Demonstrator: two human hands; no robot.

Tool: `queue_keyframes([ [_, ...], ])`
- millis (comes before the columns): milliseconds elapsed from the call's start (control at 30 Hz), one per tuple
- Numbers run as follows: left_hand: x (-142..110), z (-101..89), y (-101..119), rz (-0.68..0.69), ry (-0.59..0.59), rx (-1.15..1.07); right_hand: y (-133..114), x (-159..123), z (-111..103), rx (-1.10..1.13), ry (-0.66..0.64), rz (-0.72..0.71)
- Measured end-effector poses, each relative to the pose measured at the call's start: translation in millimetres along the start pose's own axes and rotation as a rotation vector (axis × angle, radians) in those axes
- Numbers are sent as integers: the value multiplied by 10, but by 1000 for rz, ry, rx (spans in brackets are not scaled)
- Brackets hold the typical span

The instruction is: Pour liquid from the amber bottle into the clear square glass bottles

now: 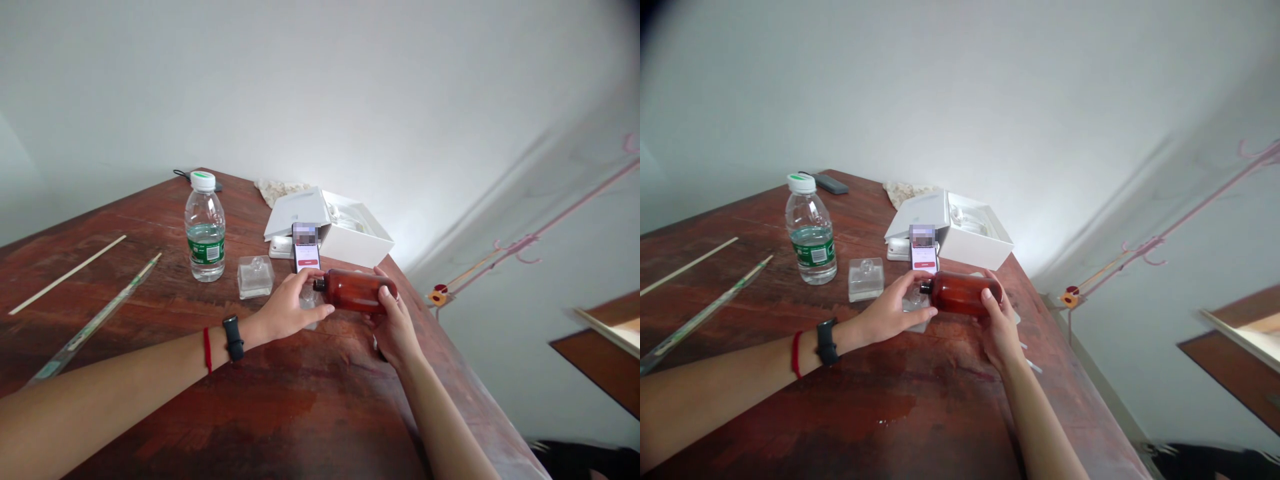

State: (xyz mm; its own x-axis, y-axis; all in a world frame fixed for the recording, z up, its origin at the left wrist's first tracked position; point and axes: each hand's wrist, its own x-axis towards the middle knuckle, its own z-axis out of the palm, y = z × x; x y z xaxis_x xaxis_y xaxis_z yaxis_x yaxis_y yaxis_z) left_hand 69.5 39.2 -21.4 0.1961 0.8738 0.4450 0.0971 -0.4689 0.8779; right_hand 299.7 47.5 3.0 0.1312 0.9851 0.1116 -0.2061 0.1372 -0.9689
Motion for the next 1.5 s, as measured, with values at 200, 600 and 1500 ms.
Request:
queue_keyframes([
  [200,2,-1,12,6,10,4,1,-9,-2,6,-3,4],
  [600,5,-3,19,12,7,0,-2,-9,0,17,-2,7],
  [1500,2,-8,10,13,-4,21,-7,-13,1,12,28,24],
])
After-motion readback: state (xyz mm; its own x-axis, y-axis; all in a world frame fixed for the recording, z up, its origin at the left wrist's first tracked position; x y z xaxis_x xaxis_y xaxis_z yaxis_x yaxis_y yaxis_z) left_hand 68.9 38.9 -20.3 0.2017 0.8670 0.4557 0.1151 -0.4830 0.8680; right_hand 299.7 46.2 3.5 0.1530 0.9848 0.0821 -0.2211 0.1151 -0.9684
